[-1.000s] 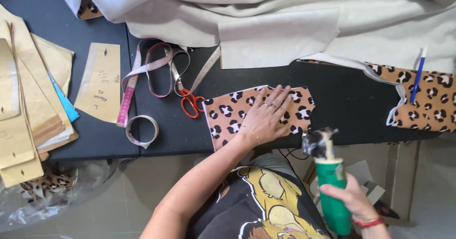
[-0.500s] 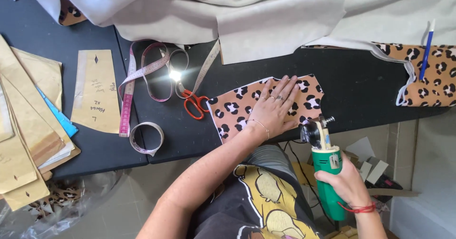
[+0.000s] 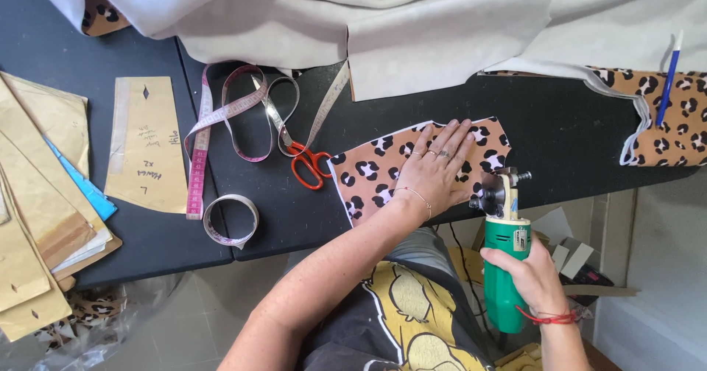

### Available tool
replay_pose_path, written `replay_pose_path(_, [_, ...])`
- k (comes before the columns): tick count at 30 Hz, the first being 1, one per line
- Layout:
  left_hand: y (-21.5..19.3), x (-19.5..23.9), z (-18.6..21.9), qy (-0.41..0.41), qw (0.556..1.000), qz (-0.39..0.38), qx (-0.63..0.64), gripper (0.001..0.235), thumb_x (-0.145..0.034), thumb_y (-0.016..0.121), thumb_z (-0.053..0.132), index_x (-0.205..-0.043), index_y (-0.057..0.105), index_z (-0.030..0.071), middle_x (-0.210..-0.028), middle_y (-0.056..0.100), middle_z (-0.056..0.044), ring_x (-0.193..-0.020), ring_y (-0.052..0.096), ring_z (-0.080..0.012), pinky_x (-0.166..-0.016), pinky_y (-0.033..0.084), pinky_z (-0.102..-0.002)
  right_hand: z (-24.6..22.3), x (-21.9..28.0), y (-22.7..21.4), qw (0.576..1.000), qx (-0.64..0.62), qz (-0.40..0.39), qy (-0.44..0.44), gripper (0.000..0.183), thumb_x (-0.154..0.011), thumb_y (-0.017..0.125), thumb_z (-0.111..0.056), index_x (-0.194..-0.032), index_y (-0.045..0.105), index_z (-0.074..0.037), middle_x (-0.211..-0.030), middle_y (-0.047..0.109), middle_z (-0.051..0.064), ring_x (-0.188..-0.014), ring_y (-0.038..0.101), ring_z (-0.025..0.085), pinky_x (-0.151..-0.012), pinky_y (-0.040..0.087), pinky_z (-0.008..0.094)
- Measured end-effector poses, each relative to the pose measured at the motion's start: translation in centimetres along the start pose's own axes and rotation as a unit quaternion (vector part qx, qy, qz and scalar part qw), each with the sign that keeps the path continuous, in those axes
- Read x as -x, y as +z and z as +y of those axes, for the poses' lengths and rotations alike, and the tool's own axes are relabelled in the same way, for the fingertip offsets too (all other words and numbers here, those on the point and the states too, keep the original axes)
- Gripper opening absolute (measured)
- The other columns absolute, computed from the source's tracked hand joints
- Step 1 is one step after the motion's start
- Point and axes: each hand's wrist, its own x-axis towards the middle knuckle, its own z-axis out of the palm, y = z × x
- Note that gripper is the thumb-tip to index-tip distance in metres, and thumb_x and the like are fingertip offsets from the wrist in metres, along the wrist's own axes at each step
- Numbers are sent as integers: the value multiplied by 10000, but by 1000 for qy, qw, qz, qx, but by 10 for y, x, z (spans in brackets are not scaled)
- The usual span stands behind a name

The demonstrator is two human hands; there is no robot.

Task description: Tracing patterns onto leopard-print fabric and cutting out the pieces using an electric rotary cutter

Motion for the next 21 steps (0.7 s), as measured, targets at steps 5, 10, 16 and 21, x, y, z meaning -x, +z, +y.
replay_pose_path(5, [-7, -3, -1, 9, 998, -63, -4, 931, -743, 387, 689, -1372, 27, 105, -1437, -27, -65, -1324, -40, -207, -1066, -21, -433, -15, 7, 8, 995, -100, -11, 8, 261, -638, 646, -181, -826, 570, -17, -686, 640, 181, -599, 615, 295, -596, 476, 374])
replay_pose_path(10, [-10, -3, -2, 12, 996, -85, -10, 955, -735, 393, 700, -1374, 13, 101, -1435, -52, -72, -1322, -58, -212, -1061, -31, -441, -18, 7, 11, 994, -110, -3, 2, 247, -655, 636, -206, -798, 573, -15, -681, 634, 172, -613, 617, 288, -587, 474, 373])
replay_pose_path(16, [-11, -3, -3, 12, 997, -80, -3, 934, -745, 386, 692, -1374, 22, 104, -1436, -42, -70, -1324, -50, -211, -1061, -28, -437, -30, 10, 17, 991, -133, 25, 19, 322, -686, 613, -247, -925, 540, -45, -741, 626, 165, -639, 614, 290, -627, 475, 381])
replay_pose_path(21, [-11, -4, -4, 11, 996, -86, 8, 913, -765, 325, 699, -1374, 7, 98, -1436, -54, -67, -1324, -58, -208, -1059, -45, -442, -32, 6, 22, 985, -167, 53, -2, 304, -722, 596, -304, -883, 541, -51, -696, 591, 132, -561, 609, 286, -563, 482, 360])
